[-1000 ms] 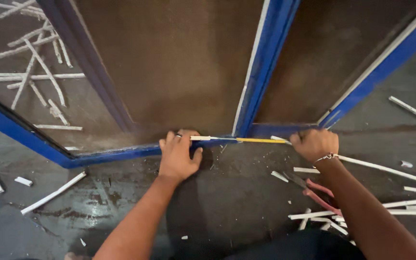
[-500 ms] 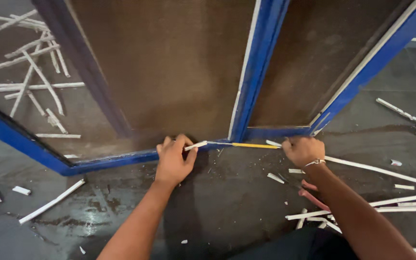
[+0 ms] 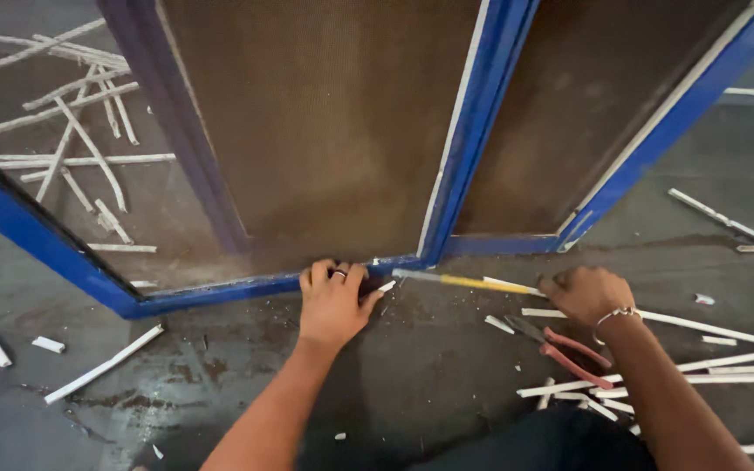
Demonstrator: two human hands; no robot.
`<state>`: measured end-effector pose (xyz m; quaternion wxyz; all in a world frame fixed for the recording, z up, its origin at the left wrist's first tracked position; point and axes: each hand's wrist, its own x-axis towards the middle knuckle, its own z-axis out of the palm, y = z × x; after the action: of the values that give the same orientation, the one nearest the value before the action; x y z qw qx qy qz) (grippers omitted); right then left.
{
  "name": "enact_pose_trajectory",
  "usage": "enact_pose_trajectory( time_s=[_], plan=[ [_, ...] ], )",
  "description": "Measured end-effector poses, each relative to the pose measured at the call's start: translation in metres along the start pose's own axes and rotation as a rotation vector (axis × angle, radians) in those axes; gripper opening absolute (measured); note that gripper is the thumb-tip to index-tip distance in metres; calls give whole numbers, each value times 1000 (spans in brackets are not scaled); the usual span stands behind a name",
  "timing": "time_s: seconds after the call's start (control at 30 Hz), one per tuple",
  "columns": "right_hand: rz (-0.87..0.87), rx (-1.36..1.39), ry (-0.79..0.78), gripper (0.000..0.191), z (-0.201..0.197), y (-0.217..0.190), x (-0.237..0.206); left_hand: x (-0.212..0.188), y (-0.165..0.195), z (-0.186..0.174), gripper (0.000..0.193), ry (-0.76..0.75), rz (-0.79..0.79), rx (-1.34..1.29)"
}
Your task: The person uses a screwdriver to pry out white plastic splines from the groove of a blue window screen frame. They work along the bottom and side edges, removing the splines in segments and placing them on the floor.
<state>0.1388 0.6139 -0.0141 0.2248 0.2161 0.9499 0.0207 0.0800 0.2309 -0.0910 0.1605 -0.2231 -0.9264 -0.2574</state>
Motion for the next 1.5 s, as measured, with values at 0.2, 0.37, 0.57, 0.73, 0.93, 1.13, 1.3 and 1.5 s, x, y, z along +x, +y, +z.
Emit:
enact_pose_trajectory(
  time_s=[0.2, 0.37, 0.57, 0.73, 0.93, 1.13, 1.3, 1.5],
  plan=[
    [19, -87, -152, 79, -20, -14, -60, 3, 16, 3, 34, 52, -196, -47],
    [95, -28, 33, 79, -54, -16, -88, 13, 12, -2, 27, -71, -302, -96],
    [38, -231, 162, 87, -88, -37, -77, 19, 7, -11, 27, -172, -303, -122],
    [-95, -254, 200, 75, -107, -51, -53, 19, 8, -16, 32, -244, -314, -140],
    [-122, -223, 65, 74, -107, -53, 2, 17, 8, -20, 39, -260, -291, -151],
    [-122, -105, 86, 72, -47, -37, 40, 20, 5, -23, 44, -281, -292, -169],
    [-134, -71, 141, 69, -22, -21, 66, 17, 5, -20, 45, -281, -334, -216],
    [-171, -52, 200, 53, -38, -31, 58, 17, 7, -25, 50, -265, -323, -243]
  ],
)
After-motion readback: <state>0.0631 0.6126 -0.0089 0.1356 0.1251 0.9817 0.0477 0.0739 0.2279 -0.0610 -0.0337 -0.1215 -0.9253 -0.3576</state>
